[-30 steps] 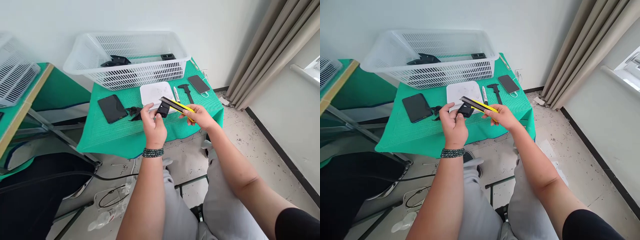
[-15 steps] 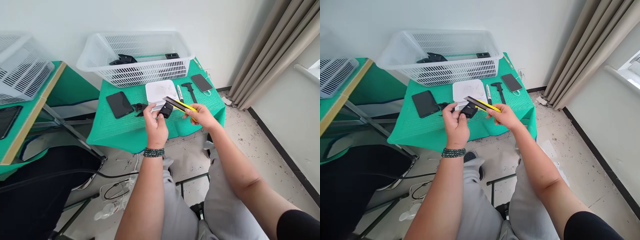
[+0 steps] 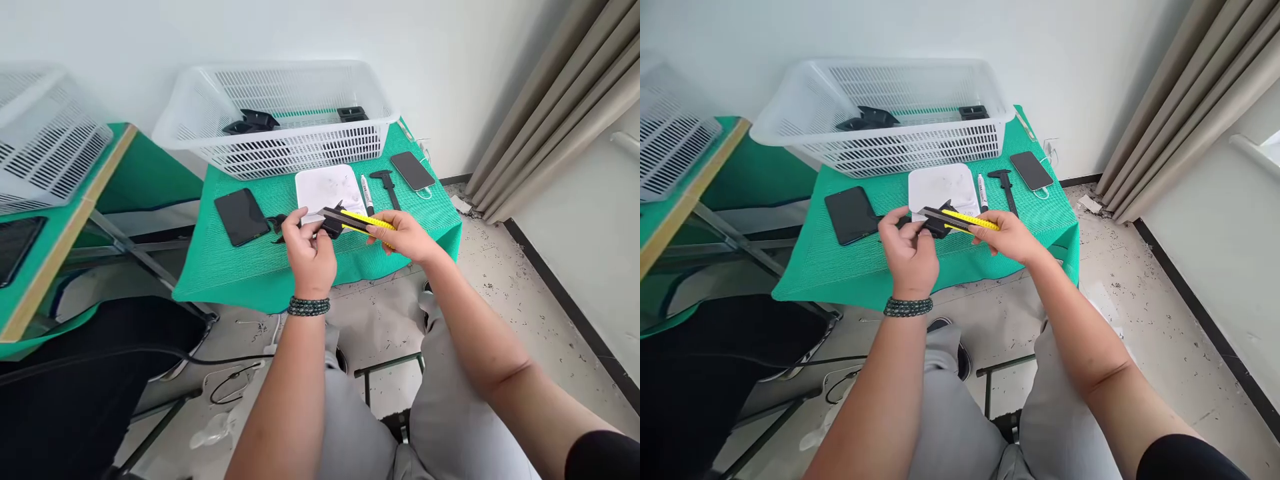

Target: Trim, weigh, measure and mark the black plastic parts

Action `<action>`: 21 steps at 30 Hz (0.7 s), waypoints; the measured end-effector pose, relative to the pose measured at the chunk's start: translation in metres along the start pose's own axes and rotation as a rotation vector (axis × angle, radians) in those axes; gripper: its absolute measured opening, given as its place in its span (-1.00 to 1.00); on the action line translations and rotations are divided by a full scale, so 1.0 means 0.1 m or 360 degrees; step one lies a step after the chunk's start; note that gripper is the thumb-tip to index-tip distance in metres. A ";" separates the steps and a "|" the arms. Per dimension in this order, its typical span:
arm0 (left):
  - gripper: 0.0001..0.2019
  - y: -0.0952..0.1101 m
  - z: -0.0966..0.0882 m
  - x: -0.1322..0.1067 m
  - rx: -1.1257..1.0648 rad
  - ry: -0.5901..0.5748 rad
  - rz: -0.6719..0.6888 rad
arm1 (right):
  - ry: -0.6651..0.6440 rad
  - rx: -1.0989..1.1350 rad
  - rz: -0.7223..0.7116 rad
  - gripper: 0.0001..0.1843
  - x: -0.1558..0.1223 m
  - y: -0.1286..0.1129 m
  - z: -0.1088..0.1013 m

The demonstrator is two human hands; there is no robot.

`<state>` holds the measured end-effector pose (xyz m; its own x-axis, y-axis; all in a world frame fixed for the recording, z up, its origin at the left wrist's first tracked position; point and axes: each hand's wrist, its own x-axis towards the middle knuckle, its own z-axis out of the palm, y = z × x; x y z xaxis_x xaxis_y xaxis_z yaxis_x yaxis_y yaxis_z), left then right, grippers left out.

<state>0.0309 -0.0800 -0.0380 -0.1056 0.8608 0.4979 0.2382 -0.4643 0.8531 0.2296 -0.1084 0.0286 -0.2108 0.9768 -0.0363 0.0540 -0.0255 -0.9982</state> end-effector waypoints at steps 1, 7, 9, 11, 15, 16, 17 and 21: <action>-0.58 0.01 0.03 0.01 -0.0011 0.0011 -0.0004 | -0.0004 -0.0004 0.0012 -0.79 0.01 0.00 -0.01; -0.59 0.02 0.10 0.03 -0.0055 0.0084 0.0018 | 0.0045 -0.0051 0.0101 -0.84 0.00 0.04 -0.08; -0.59 0.01 0.08 0.03 -0.0035 0.0085 0.0008 | 0.0125 -0.0074 0.0101 -0.83 -0.02 0.04 -0.11; -0.59 0.00 0.06 0.03 0.0001 0.0077 0.0002 | 0.0183 -0.0084 0.0095 -0.81 -0.05 0.03 -0.14; -0.59 0.00 0.06 0.02 0.0006 0.0084 0.0015 | 0.0135 -0.0048 0.0073 -0.75 -0.08 0.02 -0.14; -0.60 0.00 0.06 0.02 0.0003 0.0083 0.0020 | 0.0108 -0.0044 0.0071 -0.75 -0.08 0.02 -0.13; -0.61 0.01 0.07 0.02 0.0004 0.0079 0.0026 | 0.0085 -0.0044 0.0071 -0.74 -0.08 0.03 -0.12; -0.60 0.03 0.06 0.01 0.0024 0.0052 0.0048 | 0.0101 -0.0049 0.0088 -0.77 -0.05 0.06 -0.10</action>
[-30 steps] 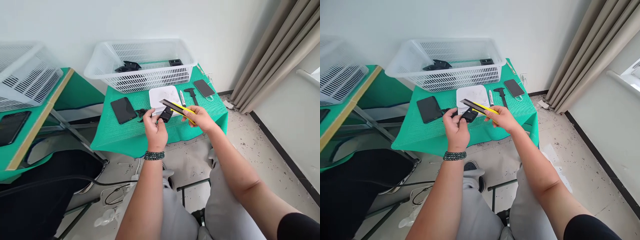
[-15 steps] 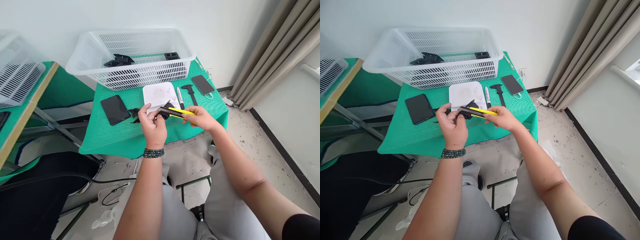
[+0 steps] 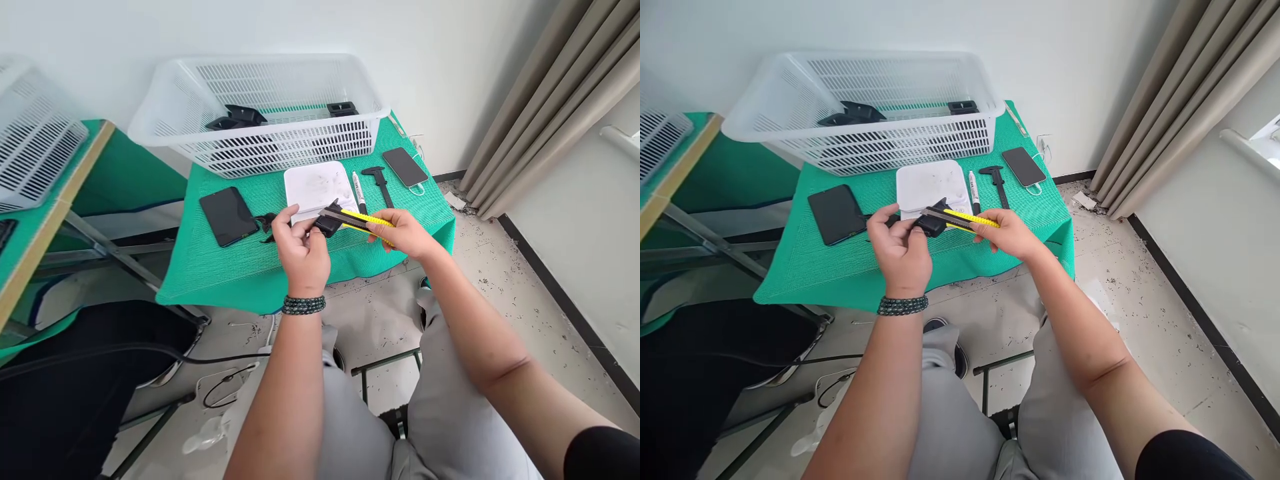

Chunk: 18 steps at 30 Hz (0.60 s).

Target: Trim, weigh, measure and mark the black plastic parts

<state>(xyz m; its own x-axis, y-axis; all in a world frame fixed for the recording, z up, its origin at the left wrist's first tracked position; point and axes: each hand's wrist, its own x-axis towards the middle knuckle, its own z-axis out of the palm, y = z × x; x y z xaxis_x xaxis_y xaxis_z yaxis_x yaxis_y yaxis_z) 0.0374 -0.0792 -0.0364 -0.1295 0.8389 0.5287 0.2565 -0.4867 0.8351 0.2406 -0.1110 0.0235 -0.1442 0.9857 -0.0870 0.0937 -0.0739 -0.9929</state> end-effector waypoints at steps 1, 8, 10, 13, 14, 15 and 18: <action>-0.59 0.01 -0.01 0.00 0.0004 0.0002 -0.0003 | 0.0033 0.0002 0.0010 -0.79 0.01 0.01 0.00; -0.58 0.03 -0.07 -0.01 -0.0029 0.0034 -0.0084 | 0.0158 0.0091 0.0052 -0.76 0.04 0.00 -0.02; -0.58 0.03 -0.08 -0.01 -0.0018 0.0036 -0.0076 | 0.0058 0.0133 0.0024 -0.72 0.03 -0.01 0.01; -0.57 0.02 -0.09 0.00 -0.0015 0.0028 -0.0057 | -0.0056 0.0123 0.0008 -0.71 0.02 -0.03 0.05; -0.57 0.02 -0.09 0.01 -0.0019 0.0029 -0.0051 | -0.0064 0.0107 0.0016 -0.71 0.03 -0.03 0.06; -0.57 0.02 -0.09 0.01 -0.0018 0.0035 -0.0045 | -0.0052 0.0092 0.0030 -0.72 0.04 -0.02 0.07; -0.56 0.02 -0.09 0.01 0.0031 0.0056 -0.0033 | 0.0063 0.0060 0.0070 -0.77 0.07 0.00 0.07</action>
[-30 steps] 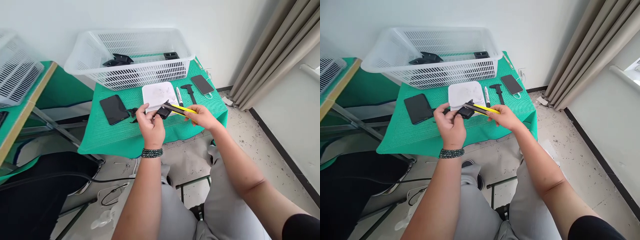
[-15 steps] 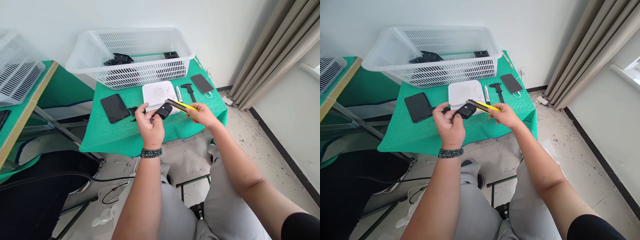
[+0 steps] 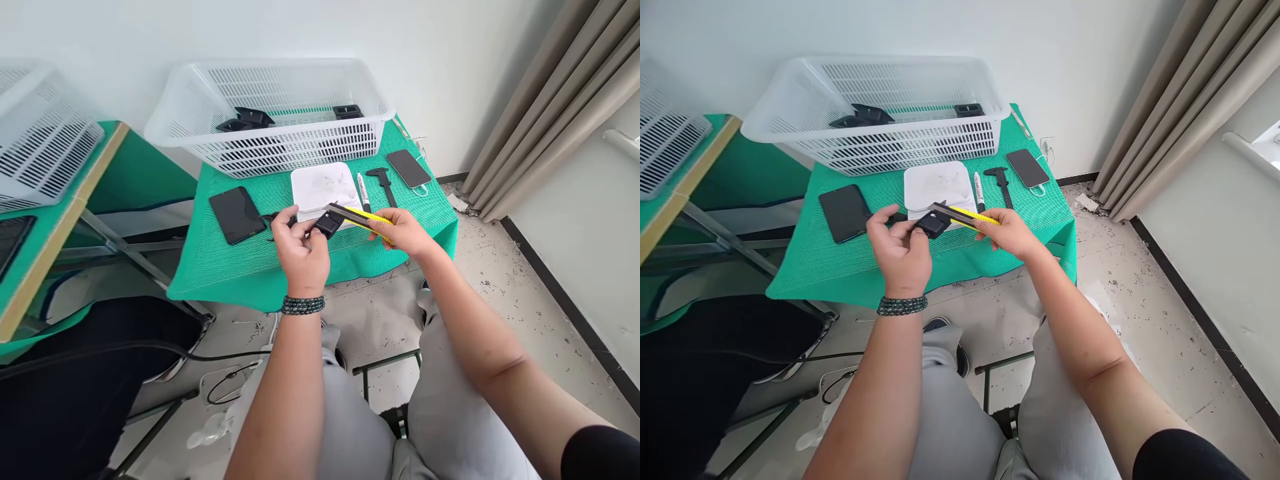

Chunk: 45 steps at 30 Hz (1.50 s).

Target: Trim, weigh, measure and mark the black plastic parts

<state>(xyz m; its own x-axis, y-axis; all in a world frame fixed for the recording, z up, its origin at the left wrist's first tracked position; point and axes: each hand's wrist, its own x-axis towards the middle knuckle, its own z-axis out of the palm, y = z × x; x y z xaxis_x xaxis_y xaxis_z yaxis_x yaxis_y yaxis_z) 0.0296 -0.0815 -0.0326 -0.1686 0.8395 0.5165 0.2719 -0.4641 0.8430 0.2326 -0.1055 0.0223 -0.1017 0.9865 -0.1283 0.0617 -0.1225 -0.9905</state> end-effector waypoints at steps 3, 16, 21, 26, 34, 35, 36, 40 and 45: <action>-0.54 -0.01 0.01 0.00 0.0054 -0.0005 0.0017 | 0.0067 0.0005 -0.0018 -0.79 0.00 0.01 -0.01; -0.52 0.05 0.03 -0.04 0.0146 -0.0012 0.0118 | 0.0089 -0.0107 -0.0065 -0.85 -0.12 -0.05 -0.05; -0.49 0.12 -0.03 -0.05 0.0390 -0.0002 0.0249 | -0.0008 -0.0096 -0.0043 -0.80 -0.14 -0.06 -0.06; -0.50 0.14 -0.07 -0.06 0.0464 -0.0011 0.0289 | 0.0040 -0.0122 -0.0046 -0.83 -0.14 -0.09 -0.03; -0.49 0.12 -0.11 -0.03 0.0461 0.0003 0.0273 | 0.0020 -0.0129 -0.0051 -0.88 -0.16 -0.11 -0.01; -0.50 0.11 -0.11 -0.03 0.0456 0.0017 0.0266 | -0.0002 -0.0132 -0.0055 -0.88 -0.16 -0.11 -0.01; -0.50 0.11 -0.10 -0.03 0.0449 0.0027 0.0256 | -0.0006 -0.0143 -0.0062 -0.87 -0.16 -0.11 -0.01; -0.49 0.10 -0.07 -0.03 0.0395 0.0014 0.0224 | 0.0098 -0.0167 -0.0099 -0.88 -0.16 -0.11 -0.01; -0.49 0.13 -0.06 -0.04 0.0351 -0.0029 0.0174 | 0.0029 -0.0209 -0.0098 -0.87 -0.16 -0.09 -0.01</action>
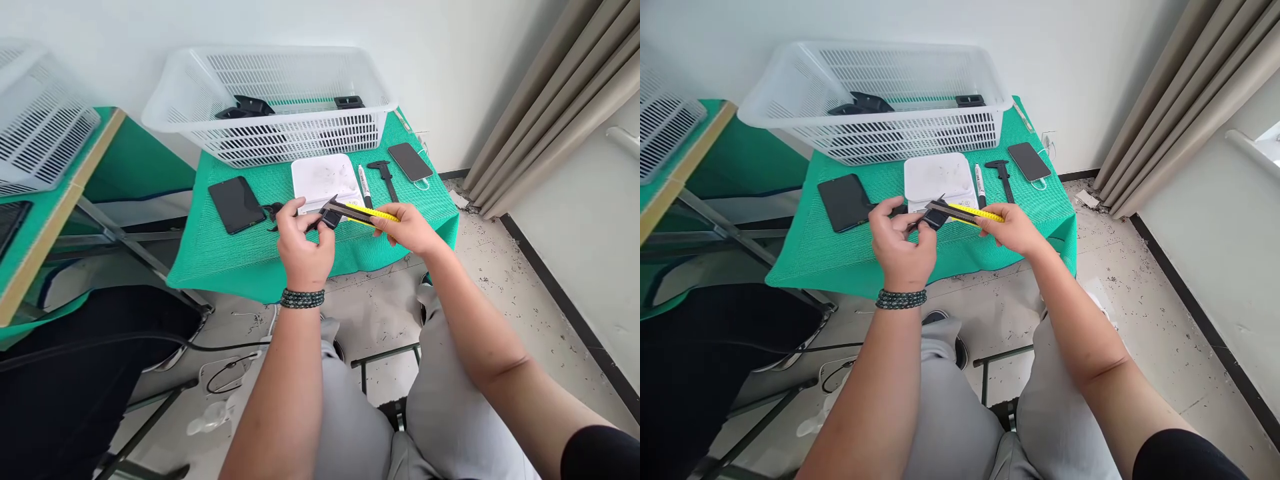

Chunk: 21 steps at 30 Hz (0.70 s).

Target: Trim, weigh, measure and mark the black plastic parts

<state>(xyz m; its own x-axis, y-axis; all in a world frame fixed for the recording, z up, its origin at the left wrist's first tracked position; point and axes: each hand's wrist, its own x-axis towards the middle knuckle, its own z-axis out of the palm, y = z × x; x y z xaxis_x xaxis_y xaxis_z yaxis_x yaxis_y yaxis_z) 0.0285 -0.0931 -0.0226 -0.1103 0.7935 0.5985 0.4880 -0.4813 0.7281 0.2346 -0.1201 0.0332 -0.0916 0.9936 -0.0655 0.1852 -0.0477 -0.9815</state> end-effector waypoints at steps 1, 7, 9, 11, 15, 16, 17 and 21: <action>-0.50 0.01 0.00 0.00 0.0006 -0.0008 -0.0019 | 0.0063 -0.0037 -0.0009 -0.87 0.00 0.01 0.00; -0.53 0.07 -0.02 -0.03 -0.0101 0.0047 -0.0064 | -0.0072 0.0119 -0.0039 -0.80 -0.03 0.01 -0.02; -0.53 0.08 -0.03 -0.03 -0.0150 0.0069 -0.0084 | -0.0081 0.0060 -0.0031 -0.82 -0.02 0.01 -0.02; -0.53 0.09 -0.04 -0.03 -0.0208 0.0080 -0.0100 | 0.0099 -0.0069 -0.0001 -0.85 0.00 0.01 -0.02; -0.52 0.08 -0.04 -0.02 -0.0344 0.0090 -0.0160 | 0.0305 -0.0023 0.0060 -0.86 0.03 0.01 -0.03; -0.52 0.07 -0.04 -0.01 -0.0378 0.0103 -0.0182 | 0.0237 0.0084 0.0060 -0.84 0.02 0.00 -0.03; -0.53 0.06 -0.03 -0.01 -0.0410 0.0118 -0.0207 | 0.0144 0.0198 0.0043 -0.80 0.01 -0.01 -0.03; -0.57 -0.01 0.01 0.02 -0.0518 0.0188 -0.0328 | -0.0129 0.0335 -0.0057 -0.71 -0.02 -0.01 0.01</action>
<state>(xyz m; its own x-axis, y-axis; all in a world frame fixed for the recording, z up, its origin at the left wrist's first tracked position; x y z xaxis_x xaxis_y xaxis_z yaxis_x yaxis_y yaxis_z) 0.0282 -0.0909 -0.0228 -0.2850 0.8466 0.4496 0.1476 -0.4247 0.8932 0.2336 -0.1221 0.0344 -0.1743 0.9840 -0.0358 -0.0271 -0.0411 -0.9988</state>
